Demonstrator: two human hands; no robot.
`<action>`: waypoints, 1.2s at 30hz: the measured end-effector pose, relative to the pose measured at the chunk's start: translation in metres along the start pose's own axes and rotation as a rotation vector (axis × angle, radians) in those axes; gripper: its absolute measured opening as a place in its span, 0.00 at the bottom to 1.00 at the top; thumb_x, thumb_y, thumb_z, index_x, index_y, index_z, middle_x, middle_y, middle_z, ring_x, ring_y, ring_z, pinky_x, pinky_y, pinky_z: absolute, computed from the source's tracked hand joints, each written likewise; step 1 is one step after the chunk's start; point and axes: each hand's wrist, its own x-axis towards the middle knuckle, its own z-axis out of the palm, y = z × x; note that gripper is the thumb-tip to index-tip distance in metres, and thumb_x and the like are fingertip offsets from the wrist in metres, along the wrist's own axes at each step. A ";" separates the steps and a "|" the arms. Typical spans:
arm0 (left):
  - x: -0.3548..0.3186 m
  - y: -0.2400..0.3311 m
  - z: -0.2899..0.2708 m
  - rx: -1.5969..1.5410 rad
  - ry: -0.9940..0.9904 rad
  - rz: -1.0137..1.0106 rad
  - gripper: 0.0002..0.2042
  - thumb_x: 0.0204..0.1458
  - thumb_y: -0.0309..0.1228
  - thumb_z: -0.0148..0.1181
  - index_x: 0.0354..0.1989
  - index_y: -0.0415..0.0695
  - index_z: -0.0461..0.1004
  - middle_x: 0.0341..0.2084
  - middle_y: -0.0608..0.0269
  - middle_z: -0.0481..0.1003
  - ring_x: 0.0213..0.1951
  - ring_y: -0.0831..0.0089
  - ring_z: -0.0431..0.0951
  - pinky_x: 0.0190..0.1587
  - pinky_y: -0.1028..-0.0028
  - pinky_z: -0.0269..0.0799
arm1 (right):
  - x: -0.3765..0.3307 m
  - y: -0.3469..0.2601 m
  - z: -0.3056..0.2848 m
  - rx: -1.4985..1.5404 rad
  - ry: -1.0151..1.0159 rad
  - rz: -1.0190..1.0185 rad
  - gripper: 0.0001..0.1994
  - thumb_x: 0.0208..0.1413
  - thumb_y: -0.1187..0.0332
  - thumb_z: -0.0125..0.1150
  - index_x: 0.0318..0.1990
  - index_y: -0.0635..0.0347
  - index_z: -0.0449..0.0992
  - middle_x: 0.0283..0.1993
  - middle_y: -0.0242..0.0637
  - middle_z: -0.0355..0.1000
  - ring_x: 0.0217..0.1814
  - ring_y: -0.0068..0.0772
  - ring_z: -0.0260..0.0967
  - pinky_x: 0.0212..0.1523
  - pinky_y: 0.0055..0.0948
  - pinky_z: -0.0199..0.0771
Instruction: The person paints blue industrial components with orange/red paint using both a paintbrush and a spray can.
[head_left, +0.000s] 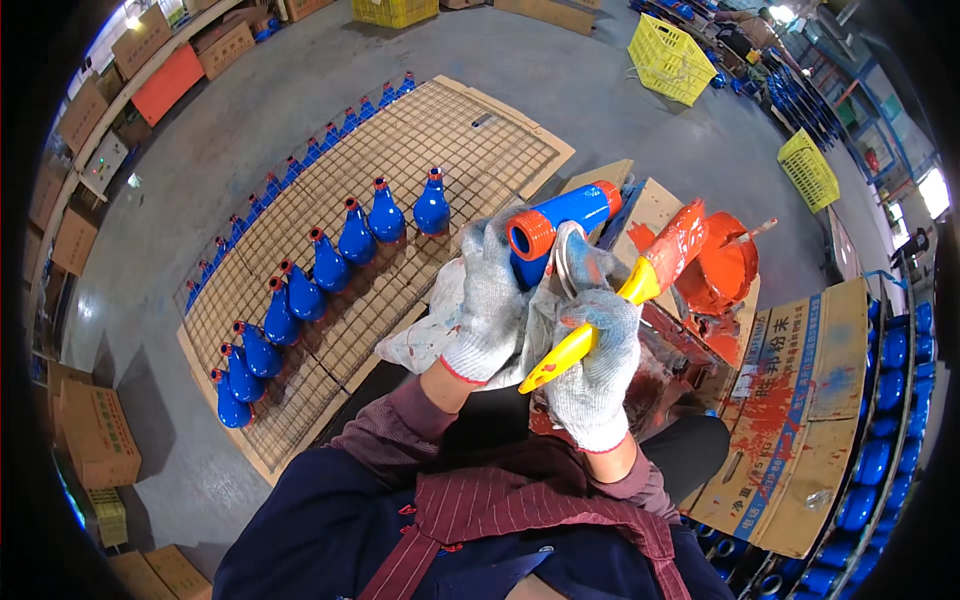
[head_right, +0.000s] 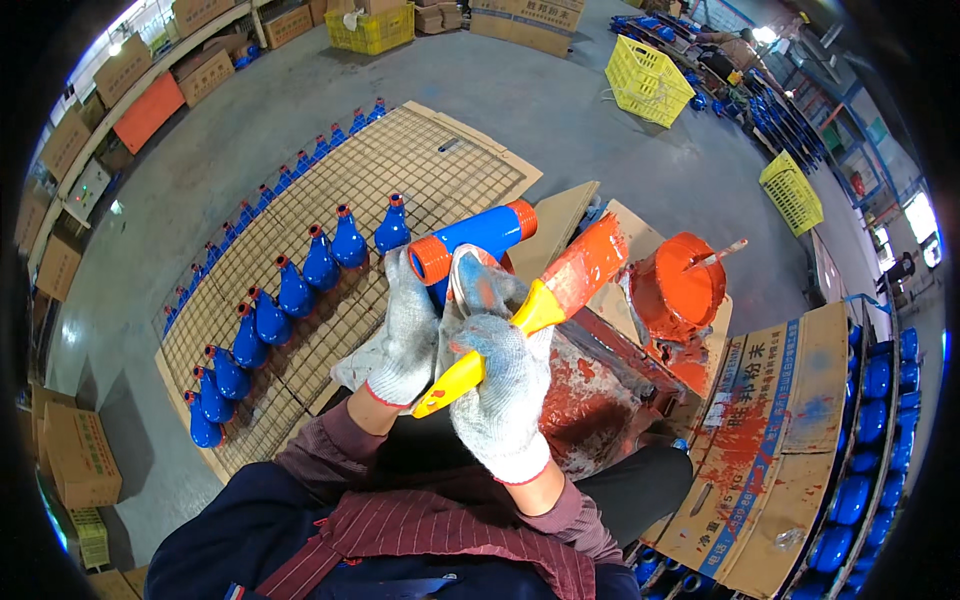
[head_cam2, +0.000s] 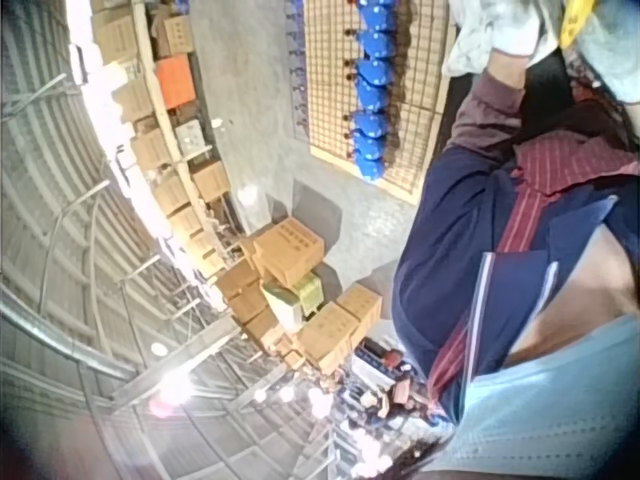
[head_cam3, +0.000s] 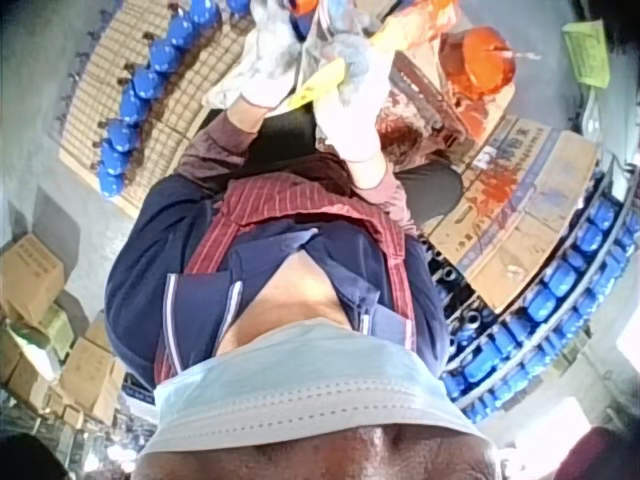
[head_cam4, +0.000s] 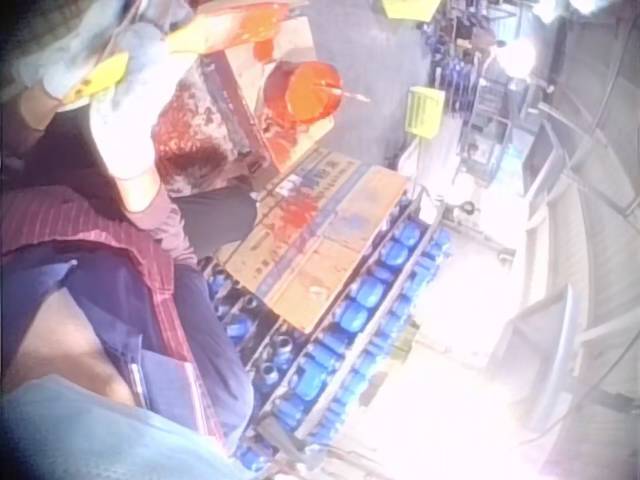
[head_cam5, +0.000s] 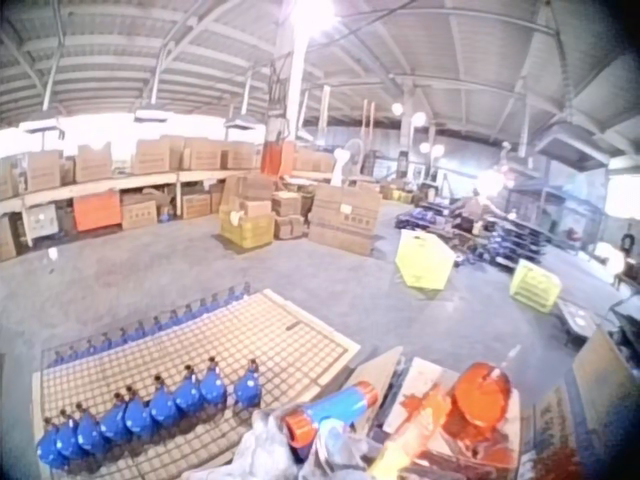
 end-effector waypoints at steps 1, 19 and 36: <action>0.000 -0.002 -0.001 0.075 -0.004 0.056 0.24 0.49 0.35 0.61 0.54 0.44 0.61 0.44 0.56 0.63 0.46 0.64 0.68 0.50 0.67 0.66 | 0.000 0.000 -0.001 -0.021 -0.008 -0.001 0.10 0.47 0.78 0.59 0.38 0.61 0.68 0.39 0.40 0.68 0.41 0.38 0.66 0.47 0.31 0.65; 0.002 0.049 0.034 0.798 -0.178 0.290 0.30 0.49 0.30 0.62 0.59 0.37 0.56 0.47 0.58 0.67 0.47 0.73 0.70 0.48 0.71 0.71 | -0.129 0.044 -0.091 0.211 0.206 0.733 0.14 0.43 0.86 0.54 0.34 0.56 0.63 0.40 0.38 0.65 0.45 0.34 0.66 0.49 0.31 0.67; 0.066 -0.051 0.067 0.407 -0.164 -0.181 0.24 0.52 0.51 0.54 0.53 0.51 0.66 0.47 0.62 0.73 0.43 0.65 0.74 0.36 0.62 0.72 | -0.220 0.251 -0.361 -0.996 -0.514 0.834 0.15 0.48 0.75 0.54 0.45 0.53 0.67 0.33 0.52 0.71 0.38 0.57 0.71 0.37 0.48 0.72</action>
